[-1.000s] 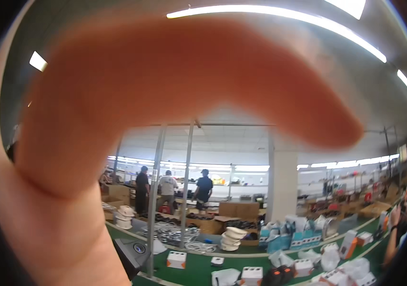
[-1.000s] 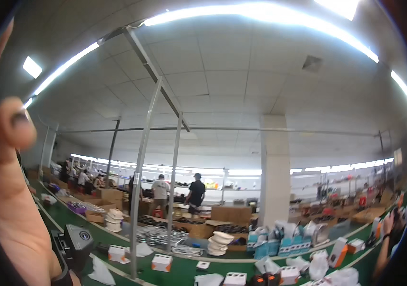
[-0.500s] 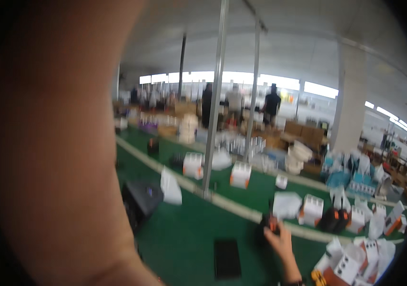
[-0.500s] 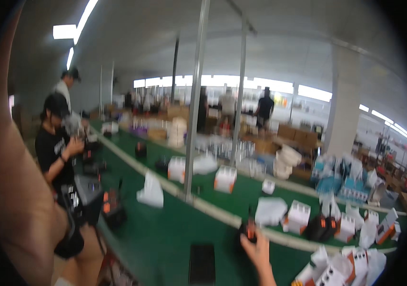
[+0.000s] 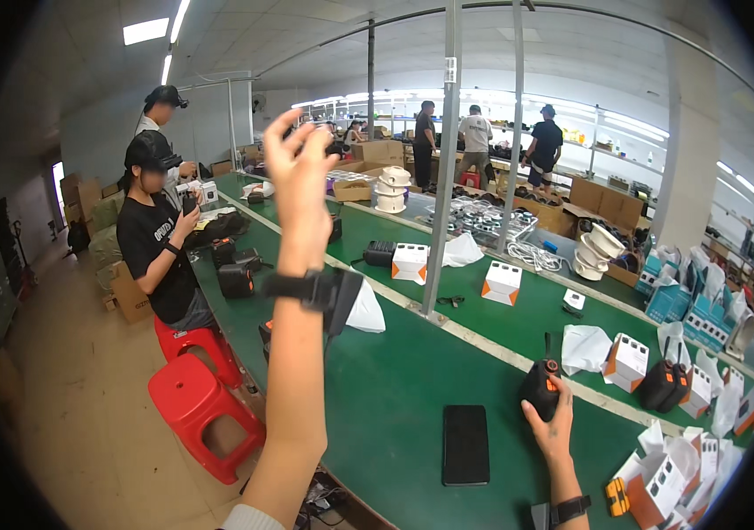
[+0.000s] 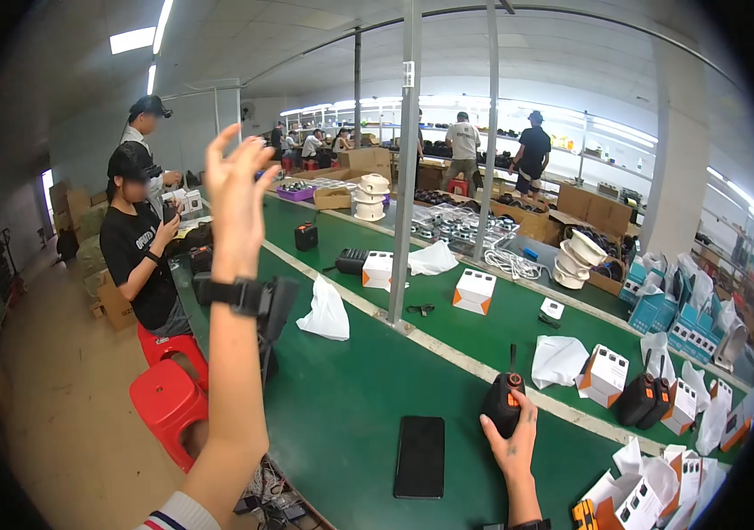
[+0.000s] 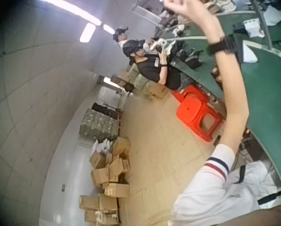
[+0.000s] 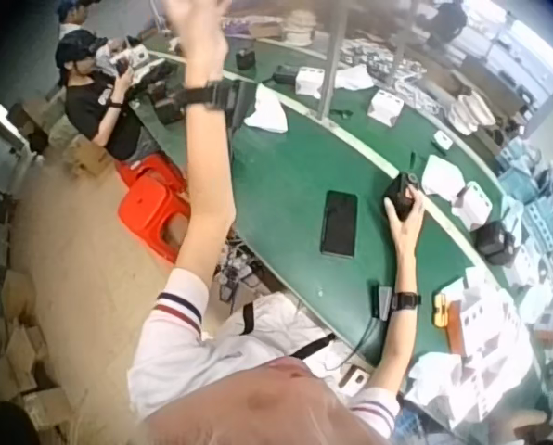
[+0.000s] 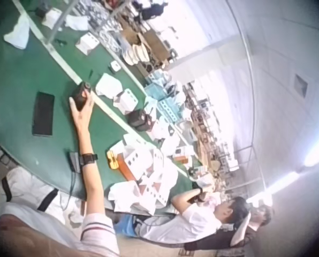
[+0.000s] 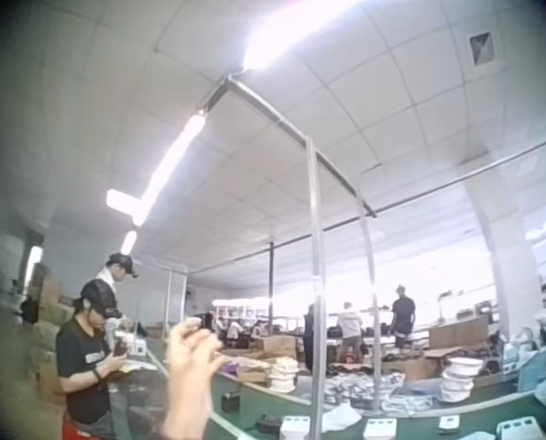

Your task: Checking and assembling handheld electronic walkie-talkie devices on a production line.

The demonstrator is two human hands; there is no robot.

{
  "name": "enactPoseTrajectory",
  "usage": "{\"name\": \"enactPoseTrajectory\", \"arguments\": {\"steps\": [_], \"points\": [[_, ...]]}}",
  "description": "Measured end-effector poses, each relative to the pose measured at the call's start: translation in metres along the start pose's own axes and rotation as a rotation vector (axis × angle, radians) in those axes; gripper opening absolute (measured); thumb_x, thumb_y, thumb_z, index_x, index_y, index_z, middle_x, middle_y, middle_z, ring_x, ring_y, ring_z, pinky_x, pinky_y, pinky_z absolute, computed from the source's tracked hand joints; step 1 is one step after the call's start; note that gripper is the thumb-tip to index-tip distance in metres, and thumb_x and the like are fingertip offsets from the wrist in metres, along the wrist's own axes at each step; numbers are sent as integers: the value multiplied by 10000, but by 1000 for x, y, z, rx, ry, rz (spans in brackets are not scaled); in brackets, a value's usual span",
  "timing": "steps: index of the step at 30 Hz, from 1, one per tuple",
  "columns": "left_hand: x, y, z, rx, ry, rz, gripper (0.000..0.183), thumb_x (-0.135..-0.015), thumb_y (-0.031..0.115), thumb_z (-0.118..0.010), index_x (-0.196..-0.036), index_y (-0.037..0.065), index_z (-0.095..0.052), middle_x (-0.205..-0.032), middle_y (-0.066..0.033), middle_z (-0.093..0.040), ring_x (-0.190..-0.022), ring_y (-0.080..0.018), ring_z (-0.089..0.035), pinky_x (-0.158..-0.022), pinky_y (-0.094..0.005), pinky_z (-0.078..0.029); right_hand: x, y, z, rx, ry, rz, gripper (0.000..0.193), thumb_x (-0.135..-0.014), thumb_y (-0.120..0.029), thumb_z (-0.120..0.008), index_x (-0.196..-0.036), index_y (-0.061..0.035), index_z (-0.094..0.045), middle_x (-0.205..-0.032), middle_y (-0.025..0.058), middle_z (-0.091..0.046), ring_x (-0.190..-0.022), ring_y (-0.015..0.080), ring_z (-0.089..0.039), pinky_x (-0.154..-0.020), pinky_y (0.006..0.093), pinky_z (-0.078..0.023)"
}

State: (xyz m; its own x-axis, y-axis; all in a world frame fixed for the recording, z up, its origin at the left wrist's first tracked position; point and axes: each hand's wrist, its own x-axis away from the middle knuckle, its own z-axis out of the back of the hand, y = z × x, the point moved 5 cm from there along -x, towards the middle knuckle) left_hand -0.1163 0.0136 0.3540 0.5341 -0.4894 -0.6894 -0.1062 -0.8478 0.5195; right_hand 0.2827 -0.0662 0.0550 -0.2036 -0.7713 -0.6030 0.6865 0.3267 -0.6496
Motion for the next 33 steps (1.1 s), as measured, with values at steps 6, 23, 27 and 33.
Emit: {"name": "enactPoseTrajectory", "arguments": {"steps": [6, 23, 27, 33], "points": [[-79, -104, -56, 303, 90, 300, 376, -857, 98, -543, -1197, 96, -381, -1082, -109, -469, -877, -235, -556, -761, -403, -498, 4, 15, -9, -269, 17, -119, 760, -718, -120, -771, -1333, -20, -335, -1198, 197, -505, -1086, 278, -543, -968, 362, -409], [0, -499, 125, -1797, -636, 600, 467, -861, 290, -611, -1272, 81, -534, -1355, -92, -487, -1272, -354, -410, -1018, -502, -376, 9, 21, -20, -251, -10, -367, 787, -738, -38, -763, -1357, -13, -276, -1314, 207, -400, -1189, 278, -455, -1017, 368, -365], [14, -521, 129, -1850, -741, 552, 371, -918, 388, -517, -1187, 148, -603, -1257, -85, -578, -1251, -349, -435, -994, -496, -387, 7, 20, -19, -290, -11, -390, 808, -731, -23, -758, -1364, -23, -256, -1309, 199, -408, -1186, 271, -456, -1021, 368, -357], [-23, -542, 116, -1180, -348, 370, 221, -851, 208, -512, -952, 56, -638, -935, -111, -665, -857, -273, -620, -773, -384, -465, 6, 15, -19, -147, -27, -310, 738, -752, -68, -758, -1349, -25, -326, -1273, 193, -456, -1141, 263, -493, -997, 355, -386]]}}
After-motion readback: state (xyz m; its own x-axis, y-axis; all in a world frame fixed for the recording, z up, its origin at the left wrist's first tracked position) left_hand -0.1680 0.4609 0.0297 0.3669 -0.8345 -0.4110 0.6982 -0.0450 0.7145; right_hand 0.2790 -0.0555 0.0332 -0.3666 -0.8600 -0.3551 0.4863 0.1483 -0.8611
